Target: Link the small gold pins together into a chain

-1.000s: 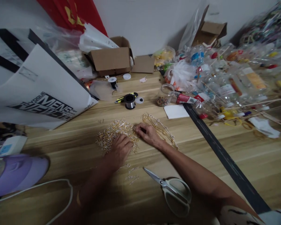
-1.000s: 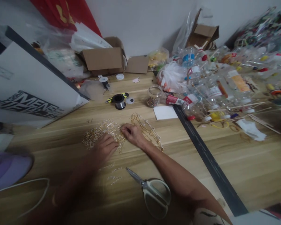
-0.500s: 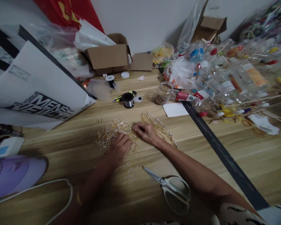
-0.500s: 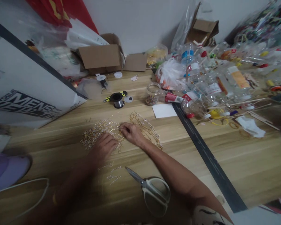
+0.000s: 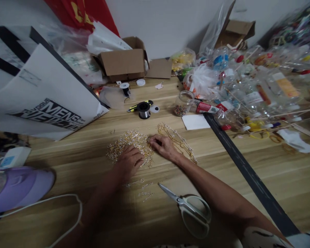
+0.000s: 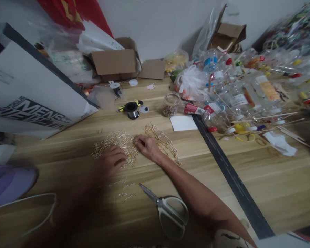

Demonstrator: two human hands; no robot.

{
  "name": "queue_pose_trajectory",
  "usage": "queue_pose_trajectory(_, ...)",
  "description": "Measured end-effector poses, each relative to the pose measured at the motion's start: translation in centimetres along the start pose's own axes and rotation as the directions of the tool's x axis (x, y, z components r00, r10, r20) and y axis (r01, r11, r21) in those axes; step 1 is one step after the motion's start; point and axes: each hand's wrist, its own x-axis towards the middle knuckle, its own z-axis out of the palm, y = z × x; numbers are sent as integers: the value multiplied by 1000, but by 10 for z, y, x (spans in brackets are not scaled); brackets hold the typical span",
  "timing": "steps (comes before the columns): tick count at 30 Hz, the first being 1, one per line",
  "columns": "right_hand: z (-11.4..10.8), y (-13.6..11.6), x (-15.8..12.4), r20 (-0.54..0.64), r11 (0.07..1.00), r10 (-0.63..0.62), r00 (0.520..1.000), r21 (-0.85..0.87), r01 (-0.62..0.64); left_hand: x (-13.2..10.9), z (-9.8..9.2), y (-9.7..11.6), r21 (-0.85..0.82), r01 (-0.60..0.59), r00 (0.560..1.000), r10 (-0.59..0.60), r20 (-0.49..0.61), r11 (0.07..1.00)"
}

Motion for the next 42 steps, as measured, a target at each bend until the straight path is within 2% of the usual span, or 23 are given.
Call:
queue_pose_trajectory(4,0,0,0,0,1000,1,1000,6,-1,-6,-9,0,38,1,983,-8,185,999)
queue_pose_trajectory(8,1,0,0,-1,1000,10,1000,1,-10,-6,-7,1,94,-8,973,-13,230,996)
queue_pose_trajectory(15,2,0,1,-15,1000,19,1000,-4,-19,-2,0,2,130,-19,982,-6,187,991)
queue_pose_trajectory(23,0,-3,0,2,1000,11,1000,0,-11,-1,1,-4,43,-43,999,43,-1,998)
queue_pose_trajectory(31,-1,-2,0,13,1000,19,1000,-18,-19,-1,1,-6,-16,7,996,-8,-86,1000)
queue_pose_trajectory(36,0,-4,0,6,1000,24,1000,-10,-24,-4,-5,-13,-20,65,994,-66,-83,998)
queue_pose_trajectory(42,0,-5,0,-1,1000,15,1000,-3,-15,-5,-2,-17,47,50,998,-48,-38,998)
